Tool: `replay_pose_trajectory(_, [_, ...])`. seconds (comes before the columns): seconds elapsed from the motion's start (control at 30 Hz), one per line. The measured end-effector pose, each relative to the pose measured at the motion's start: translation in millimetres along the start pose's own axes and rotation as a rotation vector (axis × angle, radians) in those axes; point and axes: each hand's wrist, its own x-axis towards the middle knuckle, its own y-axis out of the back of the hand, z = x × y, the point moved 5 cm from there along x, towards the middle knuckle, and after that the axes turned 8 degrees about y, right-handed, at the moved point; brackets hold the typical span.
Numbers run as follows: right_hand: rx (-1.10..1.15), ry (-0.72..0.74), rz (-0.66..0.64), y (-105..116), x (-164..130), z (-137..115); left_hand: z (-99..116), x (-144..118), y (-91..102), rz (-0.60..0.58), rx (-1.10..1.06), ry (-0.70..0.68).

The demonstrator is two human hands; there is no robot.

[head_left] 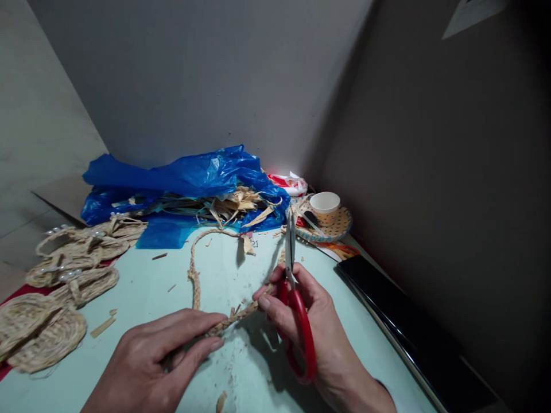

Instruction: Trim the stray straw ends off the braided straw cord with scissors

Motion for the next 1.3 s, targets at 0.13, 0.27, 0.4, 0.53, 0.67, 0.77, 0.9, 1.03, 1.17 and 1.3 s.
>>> replay_pose_trajectory(0.13, [-0.004, -0.065, -0.09, -10, -5, -3, 4, 1, 5.8, 0.024, 0.11, -0.153])
replay_pose_trajectory(0.27, [-0.107, -0.105, -0.22, -20, -14, -3, 4, 4, 18.3, 0.189, 0.108, -0.106])
replay_pose_trajectory(0.4, [-0.257, -0.1, -0.312, -19, -17, 3, 6, 5, 23.8, 0.255, 0.1, -0.106])
replay_pose_trajectory(0.53, [-0.403, -0.092, -0.397, -18, -16, -2, 7, 2, 19.2, 0.146, 0.088, -0.181])
replay_pose_trajectory(0.67, [-0.615, -0.067, -0.452, -17, -17, -15, 11, -2, 19.3, 0.162, 0.02, -0.208])
replay_pose_trajectory(0.77, [-0.759, -0.024, -0.437, -13, -17, -24, 14, 0, 16.5, 0.108, 0.051, -0.232])
replay_pose_trajectory(0.9, [-0.894, -0.03, -0.43, -7, -15, -28, 14, 1, 15.4, 0.059, 0.068, -0.26])
replay_pose_trajectory(1.03, [-0.988, -0.062, -0.437, -2, -16, -31, 11, 1, 18.7, 0.073, 0.109, -0.264])
replay_pose_trajectory(1.17, [-1.019, -0.076, -0.415, -3, -17, -34, 9, 5, 23.3, 0.13, 0.156, -0.228])
replay_pose_trajectory(1.3, [-0.993, -0.104, -0.469, -12, -18, -31, 5, 7, 27.5, 0.273, 0.065, -0.094])
